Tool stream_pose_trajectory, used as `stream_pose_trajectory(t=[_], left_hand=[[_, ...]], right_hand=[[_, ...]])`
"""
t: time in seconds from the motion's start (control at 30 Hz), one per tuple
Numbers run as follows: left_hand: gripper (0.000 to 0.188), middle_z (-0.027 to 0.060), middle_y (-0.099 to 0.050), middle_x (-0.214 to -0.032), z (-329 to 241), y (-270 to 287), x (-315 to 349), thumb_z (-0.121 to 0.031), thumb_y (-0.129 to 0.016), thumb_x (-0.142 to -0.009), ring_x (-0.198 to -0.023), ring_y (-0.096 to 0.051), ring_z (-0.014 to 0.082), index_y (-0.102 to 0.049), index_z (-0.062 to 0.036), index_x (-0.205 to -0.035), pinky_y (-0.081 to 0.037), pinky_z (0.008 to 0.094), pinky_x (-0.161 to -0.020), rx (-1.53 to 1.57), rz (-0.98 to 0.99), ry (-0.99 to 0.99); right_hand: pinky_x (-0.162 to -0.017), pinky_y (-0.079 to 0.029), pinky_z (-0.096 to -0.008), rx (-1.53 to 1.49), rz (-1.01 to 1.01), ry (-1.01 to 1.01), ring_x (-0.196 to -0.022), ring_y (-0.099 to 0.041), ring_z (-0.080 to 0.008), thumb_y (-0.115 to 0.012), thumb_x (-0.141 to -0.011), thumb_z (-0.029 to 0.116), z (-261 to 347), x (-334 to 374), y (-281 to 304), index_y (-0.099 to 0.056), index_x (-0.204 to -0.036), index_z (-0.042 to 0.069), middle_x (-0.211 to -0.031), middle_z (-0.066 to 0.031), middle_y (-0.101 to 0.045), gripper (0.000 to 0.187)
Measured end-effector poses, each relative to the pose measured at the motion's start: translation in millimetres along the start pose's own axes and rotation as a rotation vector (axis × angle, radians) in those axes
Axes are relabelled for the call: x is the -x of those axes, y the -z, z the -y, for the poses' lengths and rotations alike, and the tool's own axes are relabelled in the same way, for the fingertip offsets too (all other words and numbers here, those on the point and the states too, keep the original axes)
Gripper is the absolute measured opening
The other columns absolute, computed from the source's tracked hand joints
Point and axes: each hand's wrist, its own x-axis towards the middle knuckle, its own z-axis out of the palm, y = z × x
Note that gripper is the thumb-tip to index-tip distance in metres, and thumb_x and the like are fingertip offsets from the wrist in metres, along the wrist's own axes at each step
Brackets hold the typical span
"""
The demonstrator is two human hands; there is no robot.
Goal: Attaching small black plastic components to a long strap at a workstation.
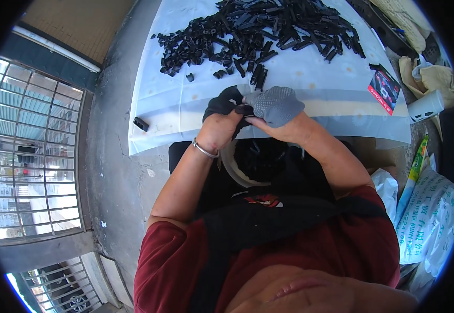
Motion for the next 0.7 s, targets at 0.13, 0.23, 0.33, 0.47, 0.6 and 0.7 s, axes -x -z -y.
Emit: stream_pose_trajectory(t=[0.13, 0.23, 0.33, 0.47, 0.6, 0.7], left_hand=[[0.028, 0.0090, -0.060, -0.078, -2.5, 1.2, 3.0, -0.011, -0.054, -0.083, -0.063, -0.057, 0.0130, -0.048, 0.0041, -0.106, -0.047, 0.0231, -0.056, -0.315, 0.033, -0.096], [0.030, 0.0055, -0.058, -0.077, -4.4, 4.0, 3.7, -0.015, -0.053, -0.086, -0.064, -0.054, 0.0101, -0.047, 0.0018, -0.110, -0.046, 0.0217, -0.056, -0.388, 0.061, -0.090], [0.027, 0.0002, -0.053, -0.064, 0.2, 1.1, 6.3, -0.025, -0.048, -0.089, -0.052, -0.044, 0.0066, -0.059, -0.0005, -0.088, -0.039, 0.0213, -0.046, -0.571, -0.039, -0.202], [0.033, -0.0012, -0.051, -0.060, -4.4, 2.3, 7.6, -0.029, -0.043, -0.090, -0.050, -0.041, 0.0052, -0.059, -0.0013, -0.081, -0.033, 0.0212, -0.043, -0.531, -0.144, -0.164], [0.034, -0.0014, -0.051, -0.059, -9.1, 5.7, 9.9, -0.029, -0.042, -0.091, -0.050, -0.041, 0.0057, -0.059, -0.0014, -0.080, -0.033, 0.0214, -0.044, -0.524, -0.102, -0.138], [0.036, -0.0013, -0.051, -0.058, -10.2, 5.5, 8.3, -0.030, -0.041, -0.091, -0.050, -0.043, 0.0056, -0.059, -0.0017, -0.077, -0.034, 0.0215, -0.044, -0.574, -0.091, -0.184]], right_hand=[[-0.072, -0.045, -0.0365, -0.091, -0.001, 0.065, -0.081, -0.056, -0.0302, -0.063, -0.075, 0.025, -1.0, 1.0, 8.1, -0.057, -0.102, 0.008, -0.089, -0.0122, -0.059, 0.032], [-0.069, -0.045, -0.0353, -0.146, -0.067, 0.021, -0.077, -0.056, -0.0294, -0.063, -0.075, 0.025, -1.3, 0.3, 4.8, -0.057, -0.101, 0.007, -0.086, -0.0122, -0.059, 0.032], [-0.065, -0.045, -0.0357, -0.204, -0.132, 0.074, -0.072, -0.056, -0.0279, -0.062, -0.077, 0.027, 1.0, -1.6, 2.4, -0.056, -0.100, 0.005, -0.081, -0.0123, -0.058, 0.032], [-0.062, -0.044, -0.0355, -0.266, -0.126, -0.079, -0.069, -0.055, -0.0270, -0.061, -0.079, 0.029, -6.4, 4.3, 10.4, -0.058, -0.096, 0.004, -0.078, -0.0122, -0.057, 0.031], [-0.060, -0.043, -0.0350, -0.148, -0.064, -0.039, -0.067, -0.054, -0.0266, -0.061, -0.079, 0.029, -6.7, 9.6, 13.5, -0.059, -0.090, 0.004, -0.076, -0.0120, -0.057, 0.028], [-0.060, -0.044, -0.0353, -0.135, -0.065, -0.028, -0.067, -0.054, -0.0268, -0.062, -0.078, 0.028, -5.5, 9.2, 13.4, -0.060, -0.085, 0.003, -0.076, -0.0118, -0.058, 0.025]])
